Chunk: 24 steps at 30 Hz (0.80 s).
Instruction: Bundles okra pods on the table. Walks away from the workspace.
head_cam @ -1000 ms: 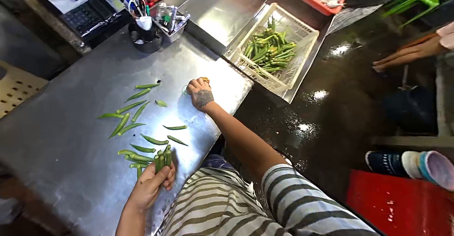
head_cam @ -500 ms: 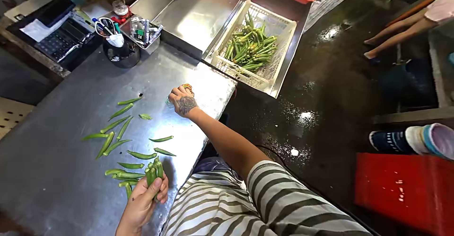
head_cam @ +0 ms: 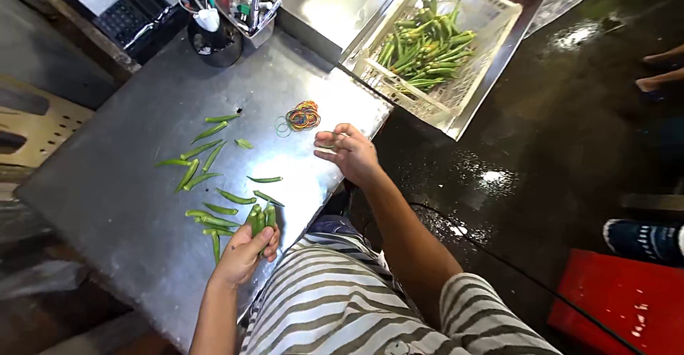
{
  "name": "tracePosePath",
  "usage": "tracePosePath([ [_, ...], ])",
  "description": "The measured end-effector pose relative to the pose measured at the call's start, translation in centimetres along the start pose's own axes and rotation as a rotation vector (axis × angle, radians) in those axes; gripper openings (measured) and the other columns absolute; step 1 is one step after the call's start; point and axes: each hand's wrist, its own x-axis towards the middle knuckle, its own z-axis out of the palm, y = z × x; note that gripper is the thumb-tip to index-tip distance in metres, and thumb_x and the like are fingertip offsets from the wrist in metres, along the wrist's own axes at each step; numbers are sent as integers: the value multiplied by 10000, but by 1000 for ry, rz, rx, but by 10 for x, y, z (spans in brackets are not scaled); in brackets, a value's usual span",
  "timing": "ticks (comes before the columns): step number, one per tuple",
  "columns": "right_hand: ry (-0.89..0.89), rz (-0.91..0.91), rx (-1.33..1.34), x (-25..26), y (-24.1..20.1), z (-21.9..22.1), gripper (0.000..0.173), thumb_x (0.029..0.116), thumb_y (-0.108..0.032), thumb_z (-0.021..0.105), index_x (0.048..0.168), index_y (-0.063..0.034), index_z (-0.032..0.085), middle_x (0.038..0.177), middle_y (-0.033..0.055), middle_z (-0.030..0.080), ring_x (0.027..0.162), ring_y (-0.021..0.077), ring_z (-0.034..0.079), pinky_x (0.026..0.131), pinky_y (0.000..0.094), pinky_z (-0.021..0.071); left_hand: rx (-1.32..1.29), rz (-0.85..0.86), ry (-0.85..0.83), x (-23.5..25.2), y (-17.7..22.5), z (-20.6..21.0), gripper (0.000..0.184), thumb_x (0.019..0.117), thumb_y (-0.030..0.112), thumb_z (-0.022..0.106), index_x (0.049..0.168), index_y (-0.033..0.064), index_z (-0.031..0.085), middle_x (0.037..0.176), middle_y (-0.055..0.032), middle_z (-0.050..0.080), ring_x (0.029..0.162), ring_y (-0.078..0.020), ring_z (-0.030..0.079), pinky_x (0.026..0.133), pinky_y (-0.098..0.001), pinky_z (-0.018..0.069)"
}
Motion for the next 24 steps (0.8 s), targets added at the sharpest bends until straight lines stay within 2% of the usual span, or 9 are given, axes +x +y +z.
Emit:
tracePosePath([
  [5,-41,-106,-189,-22,-15,-21,237,991,-70,377,1083,-113,591,1005,75,745,978,192,712,923,389,572,60,-9,-61,9,2,2,262,988,330,691,1073,93,616,798,11,588,629,-88,575,577,-246,527],
  [9,-139,-218,1,-30,-13,-16,293,920,63,380,1039,-125,571,1030,105,742,917,244,741,892,444,611,51,-12,-109,14,3,3,217,1000,284,676,1071,94,600,795,13,588,634,-87,577,577,-245,520],
  [11,-232,-255,87,-33,-8,-8,216,935,52,592,983,-158,609,1024,100,748,835,244,752,840,463,638,49,-11,-129,16,4,3,193,1003,269,669,1063,99,602,792,16,588,637,-84,577,581,-245,518],
  [14,-365,-234,-12,-40,4,9,155,830,-81,826,889,-152,701,938,87,768,759,223,754,754,424,656,41,-3,-146,16,5,3,181,1009,253,660,1067,95,595,794,16,584,633,-87,572,582,-248,520],
  [16,-448,-188,-182,-45,10,20,186,800,-132,857,940,-88,742,1035,127,773,881,255,768,808,420,656,45,13,-156,16,5,3,174,1014,252,653,1065,96,595,791,17,580,634,-87,568,585,-248,516],
  [19,-626,-130,-470,-49,14,32,561,769,-354,884,1215,-80,680,1336,108,673,1209,256,668,966,436,605,85,35,-152,11,5,3,189,1004,250,666,1078,96,585,795,15,583,643,-90,570,589,-254,517],
  [21,-763,-117,-588,-48,15,40,738,763,-427,870,1357,-87,592,1469,89,572,1335,236,572,1035,443,559,157,33,-145,7,7,6,208,997,230,669,1120,94,572,808,14,597,647,-87,575,596,-254,518],
  [22,-827,-137,-635,-48,15,46,770,766,-425,860,1383,-68,570,1463,93,569,1343,224,560,1054,437,543,217,28,-145,6,9,9,213,996,211,662,1145,89,571,823,15,619,648,-76,580,598,-246,520],
  [24,-970,-228,-714,-46,17,58,705,788,-400,853,1309,4,603,1333,123,634,1266,205,598,1060,399,535,358,22,-165,4,12,15,217,1004,167,638,1183,63,573,861,15,655,647,-52,576,594,-221,507],
])
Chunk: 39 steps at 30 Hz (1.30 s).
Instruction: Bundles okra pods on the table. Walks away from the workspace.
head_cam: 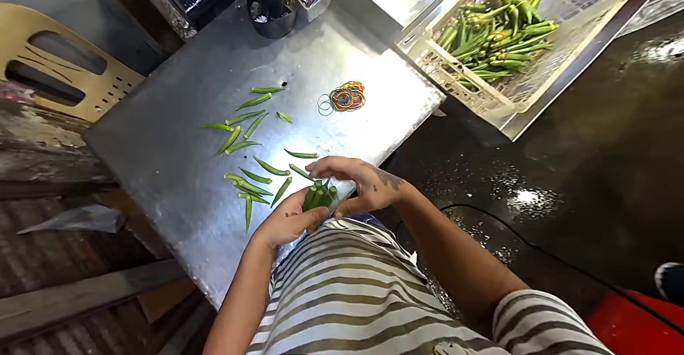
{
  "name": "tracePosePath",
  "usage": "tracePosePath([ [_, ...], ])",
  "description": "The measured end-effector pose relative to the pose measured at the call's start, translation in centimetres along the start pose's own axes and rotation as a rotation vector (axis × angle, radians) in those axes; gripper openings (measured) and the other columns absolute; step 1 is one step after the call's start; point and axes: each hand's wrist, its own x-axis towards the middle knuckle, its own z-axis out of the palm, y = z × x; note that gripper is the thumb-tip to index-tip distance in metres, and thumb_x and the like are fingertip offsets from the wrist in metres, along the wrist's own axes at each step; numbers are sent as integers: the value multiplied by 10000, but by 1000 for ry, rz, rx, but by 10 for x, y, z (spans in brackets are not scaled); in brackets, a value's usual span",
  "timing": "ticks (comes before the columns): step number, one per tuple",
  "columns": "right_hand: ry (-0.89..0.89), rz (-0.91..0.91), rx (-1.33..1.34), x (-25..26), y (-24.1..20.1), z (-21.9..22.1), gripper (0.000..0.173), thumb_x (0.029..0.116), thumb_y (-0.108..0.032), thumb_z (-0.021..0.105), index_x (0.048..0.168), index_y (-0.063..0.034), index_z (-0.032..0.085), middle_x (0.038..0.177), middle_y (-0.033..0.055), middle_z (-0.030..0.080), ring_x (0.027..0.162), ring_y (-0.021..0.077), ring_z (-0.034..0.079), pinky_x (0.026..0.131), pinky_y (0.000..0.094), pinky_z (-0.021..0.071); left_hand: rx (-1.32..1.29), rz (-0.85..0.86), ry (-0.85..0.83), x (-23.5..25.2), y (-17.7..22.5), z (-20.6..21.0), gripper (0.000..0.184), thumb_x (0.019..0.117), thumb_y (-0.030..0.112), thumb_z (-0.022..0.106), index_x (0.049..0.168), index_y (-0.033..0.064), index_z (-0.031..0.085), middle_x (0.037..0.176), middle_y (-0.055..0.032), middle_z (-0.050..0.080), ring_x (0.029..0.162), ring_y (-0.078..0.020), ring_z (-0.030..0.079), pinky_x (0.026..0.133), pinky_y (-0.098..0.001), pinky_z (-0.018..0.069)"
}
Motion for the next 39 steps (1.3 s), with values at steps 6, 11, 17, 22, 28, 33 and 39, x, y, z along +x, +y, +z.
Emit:
tracePosePath([
  [6,-164,215,-171,14,-11,4,615,755,-374,898,1156,-77,540,979,29,683,859,80,679,772,286,587,137,40,65,-5,5,5,281,989,166,648,1229,39,575,899,2,679,687,-60,609,612,-225,522],
  [11,-51,36,404,-25,-9,-2,303,804,-252,836,904,-144,571,697,-32,669,673,86,676,798,337,605,-484,281,220,-8,-18,0,169,976,241,705,1042,117,612,795,23,594,647,-86,573,606,-267,521],
  [17,525,-180,853,-33,-1,19,66,963,-216,699,907,-242,674,844,-41,712,925,155,718,1102,524,489,-646,533,475,-23,-15,-44,172,1020,303,634,1045,133,623,822,-3,605,693,-128,613,682,-314,574],
  [22,700,-28,699,-31,38,23,156,909,-109,742,980,-175,619,950,61,704,885,229,712,883,458,601,-334,344,406,-13,-5,-31,179,984,231,696,1051,91,605,801,-15,590,670,-127,600,686,-327,580],
  [28,547,376,-24,10,56,27,125,928,-111,728,1030,-55,681,829,54,689,651,138,625,640,344,557,-378,287,558,-20,-22,-37,129,1015,173,612,1056,56,574,776,-24,581,638,-130,592,654,-316,577],
  [33,750,561,-626,43,92,-15,277,958,-169,650,1198,-39,691,1070,204,686,988,363,671,870,546,557,-328,270,684,-50,-31,-49,127,1031,193,582,1040,66,577,771,-8,588,630,-116,589,629,-301,575],
  [39,784,587,-1130,56,138,-86,277,1004,-200,559,1229,-200,721,1240,197,640,1146,407,610,879,564,519,-384,226,810,-75,-44,-49,110,1052,147,516,1036,52,569,772,-31,574,609,-127,582,591,-293,575],
])
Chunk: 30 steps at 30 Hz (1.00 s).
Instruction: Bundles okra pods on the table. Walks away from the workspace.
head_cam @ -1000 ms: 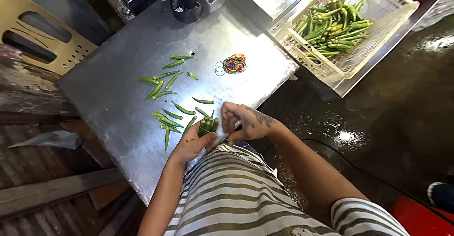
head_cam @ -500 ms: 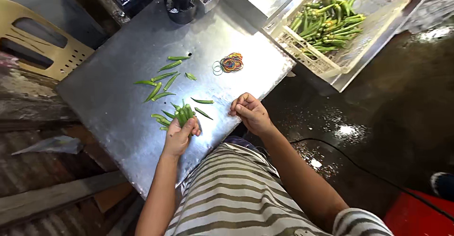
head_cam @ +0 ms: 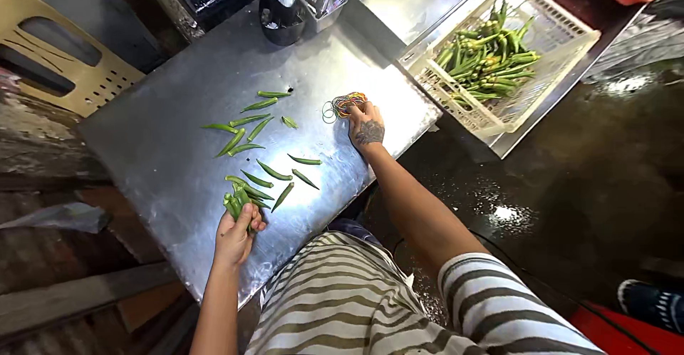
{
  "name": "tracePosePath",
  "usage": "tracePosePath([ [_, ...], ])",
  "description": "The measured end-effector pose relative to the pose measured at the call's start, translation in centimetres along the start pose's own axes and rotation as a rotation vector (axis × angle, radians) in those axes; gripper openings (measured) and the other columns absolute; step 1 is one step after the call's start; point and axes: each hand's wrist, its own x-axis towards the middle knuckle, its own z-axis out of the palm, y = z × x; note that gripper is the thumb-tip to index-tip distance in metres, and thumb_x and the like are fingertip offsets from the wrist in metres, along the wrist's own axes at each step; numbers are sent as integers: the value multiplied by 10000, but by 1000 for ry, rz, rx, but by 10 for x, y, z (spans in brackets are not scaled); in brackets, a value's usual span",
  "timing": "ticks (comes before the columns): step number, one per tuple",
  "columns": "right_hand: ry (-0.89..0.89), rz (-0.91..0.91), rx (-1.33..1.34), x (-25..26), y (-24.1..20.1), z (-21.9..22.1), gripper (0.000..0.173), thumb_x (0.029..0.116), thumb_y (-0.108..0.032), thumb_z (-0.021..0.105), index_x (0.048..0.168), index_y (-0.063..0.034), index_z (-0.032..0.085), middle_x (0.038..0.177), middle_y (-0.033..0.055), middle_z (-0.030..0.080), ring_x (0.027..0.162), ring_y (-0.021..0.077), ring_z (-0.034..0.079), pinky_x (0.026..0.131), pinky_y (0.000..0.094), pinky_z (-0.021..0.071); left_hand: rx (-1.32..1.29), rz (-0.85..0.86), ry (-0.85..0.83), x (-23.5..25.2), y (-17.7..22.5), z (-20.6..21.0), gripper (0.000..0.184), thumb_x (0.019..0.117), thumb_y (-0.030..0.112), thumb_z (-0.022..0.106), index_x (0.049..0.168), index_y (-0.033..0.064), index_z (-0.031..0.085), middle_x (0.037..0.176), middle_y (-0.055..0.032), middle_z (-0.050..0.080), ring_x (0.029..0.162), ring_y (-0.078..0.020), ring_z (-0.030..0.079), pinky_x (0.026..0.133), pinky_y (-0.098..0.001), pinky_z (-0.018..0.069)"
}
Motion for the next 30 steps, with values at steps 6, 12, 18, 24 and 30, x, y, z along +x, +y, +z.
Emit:
tracePosePath([
  [6,29,18,242,13,-14,-42,170,941,-257,697,1040,-177,811,1208,151,665,1129,373,593,976,561,468,-17,-52,-24,1,-3,7,110,1049,146,513,1027,50,562,765,-33,574,611,-127,585,596,-298,576],
  [12,-21,35,339,12,-2,-62,198,992,-233,652,1076,-140,805,1151,145,708,1112,346,620,995,528,461,5,-43,-106,23,6,18,107,1041,147,535,1018,47,567,755,-30,573,604,-128,589,604,-299,582],
  [18,-92,135,472,12,11,-67,253,1030,-228,602,1069,-18,739,1020,167,703,977,289,673,918,495,529,6,-32,-135,32,9,28,101,1045,135,530,1017,44,565,757,-30,575,601,-125,589,602,-300,587],
  [24,-36,321,1009,-17,-6,-86,295,1049,-201,576,1297,-63,490,867,82,682,727,146,647,723,351,552,20,-65,-147,22,-3,28,136,1022,172,578,1057,42,570,762,-32,579,604,-132,598,602,-303,591],
  [30,-65,238,1526,-38,-15,-132,282,956,64,339,1209,-35,415,1084,212,704,820,323,739,774,474,624,34,-44,-171,23,-7,35,137,1006,235,612,983,100,605,731,-6,591,592,-115,597,590,-291,587],
])
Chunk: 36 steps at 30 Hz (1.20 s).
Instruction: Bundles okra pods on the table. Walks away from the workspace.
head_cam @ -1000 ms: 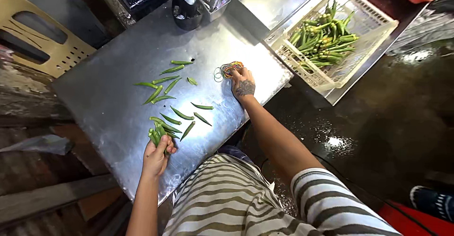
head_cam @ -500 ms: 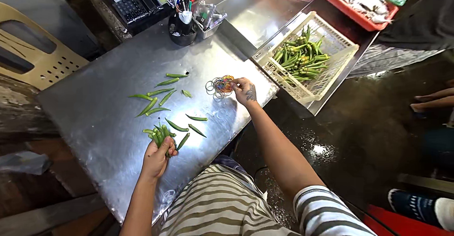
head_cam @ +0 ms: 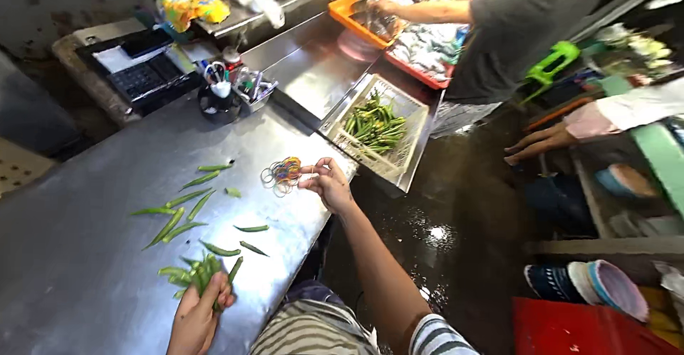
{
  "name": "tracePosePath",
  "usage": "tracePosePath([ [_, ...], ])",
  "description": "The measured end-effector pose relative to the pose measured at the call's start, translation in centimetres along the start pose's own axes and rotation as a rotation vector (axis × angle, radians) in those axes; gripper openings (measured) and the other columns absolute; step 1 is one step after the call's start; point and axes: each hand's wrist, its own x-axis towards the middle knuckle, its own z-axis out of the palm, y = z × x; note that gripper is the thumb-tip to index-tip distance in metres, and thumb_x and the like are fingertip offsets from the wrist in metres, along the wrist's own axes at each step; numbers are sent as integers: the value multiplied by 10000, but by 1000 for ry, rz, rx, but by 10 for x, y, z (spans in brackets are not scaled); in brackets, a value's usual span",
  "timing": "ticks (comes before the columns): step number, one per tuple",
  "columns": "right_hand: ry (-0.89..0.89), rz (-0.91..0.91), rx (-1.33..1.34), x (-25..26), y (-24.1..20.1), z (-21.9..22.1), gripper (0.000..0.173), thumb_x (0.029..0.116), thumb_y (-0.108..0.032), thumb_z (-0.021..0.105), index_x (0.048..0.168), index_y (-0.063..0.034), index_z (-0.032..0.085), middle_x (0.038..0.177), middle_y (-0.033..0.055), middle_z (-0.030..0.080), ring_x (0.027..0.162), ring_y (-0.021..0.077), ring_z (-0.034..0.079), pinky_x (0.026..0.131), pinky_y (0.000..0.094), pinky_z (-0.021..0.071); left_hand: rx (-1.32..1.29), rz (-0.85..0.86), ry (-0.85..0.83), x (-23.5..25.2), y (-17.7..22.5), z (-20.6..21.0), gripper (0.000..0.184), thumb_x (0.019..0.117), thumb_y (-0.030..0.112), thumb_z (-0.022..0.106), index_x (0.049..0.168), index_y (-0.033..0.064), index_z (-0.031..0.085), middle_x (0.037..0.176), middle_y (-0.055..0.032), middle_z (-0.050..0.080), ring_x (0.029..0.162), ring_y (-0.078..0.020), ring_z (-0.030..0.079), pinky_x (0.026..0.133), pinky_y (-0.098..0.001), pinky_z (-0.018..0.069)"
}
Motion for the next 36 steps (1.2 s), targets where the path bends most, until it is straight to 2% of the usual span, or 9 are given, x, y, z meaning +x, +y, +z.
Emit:
tracePosePath([
  [4,-158,-24,-48,-24,-19,3,187,870,51,708,998,16,576,1215,226,706,855,335,766,729,465,662,-3,-2,-35,7,5,9,103,1019,182,578,1009,81,595,748,-19,599,604,-123,607,597,-299,591],
  [8,-517,-123,-540,-34,-21,10,746,729,-458,859,1305,-44,625,1447,127,579,1308,245,583,974,448,579,226,20,-160,17,16,36,223,974,191,622,1138,48,574,736,-15,598,619,-147,610,627,-340,593],
  [13,-846,-278,-756,-39,-28,56,880,661,-438,908,1395,-92,566,1444,82,561,1380,183,499,1136,390,470,627,24,-431,21,37,64,427,976,250,684,1313,23,554,987,-54,698,754,-116,667,678,-308,592],
  [18,-1017,-179,-1013,-39,-25,74,664,676,-487,891,1215,-172,664,1141,30,680,1094,150,635,940,402,543,844,106,-623,27,45,74,373,968,277,674,1237,28,602,1019,-43,693,909,-84,668,853,-308,571],
  [21,-1083,-18,-843,-43,-18,68,641,768,-419,876,1214,-71,574,989,55,684,893,120,665,802,331,572,626,80,-677,26,39,69,349,971,266,696,1225,41,611,983,-23,694,815,-76,658,741,-271,570],
  [27,-897,255,-423,-74,-12,41,261,875,-151,779,989,-35,575,683,40,615,498,129,593,440,299,526,-46,10,-166,13,14,68,163,987,142,602,1101,27,578,777,-28,593,640,-132,593,625,-319,568],
  [30,-979,174,110,-80,-6,34,216,901,-220,778,922,-115,591,710,-11,689,667,107,697,800,377,616,-144,61,-188,11,3,77,135,981,203,654,1047,87,635,777,-24,637,642,-114,616,631,-297,577],
  [32,-770,91,457,-86,6,42,193,908,-224,765,1042,-211,627,882,8,763,908,184,750,1055,499,522,-283,121,-261,10,-2,85,136,988,267,672,1037,140,687,795,-6,656,669,-95,627,649,-277,570],
  [36,-510,41,761,-89,24,72,565,996,-275,664,1482,-264,377,1504,202,537,1378,402,531,1141,496,435,-393,291,-360,28,3,98,196,984,302,687,1105,149,674,845,-11,652,723,-114,645,695,-291,581],
])
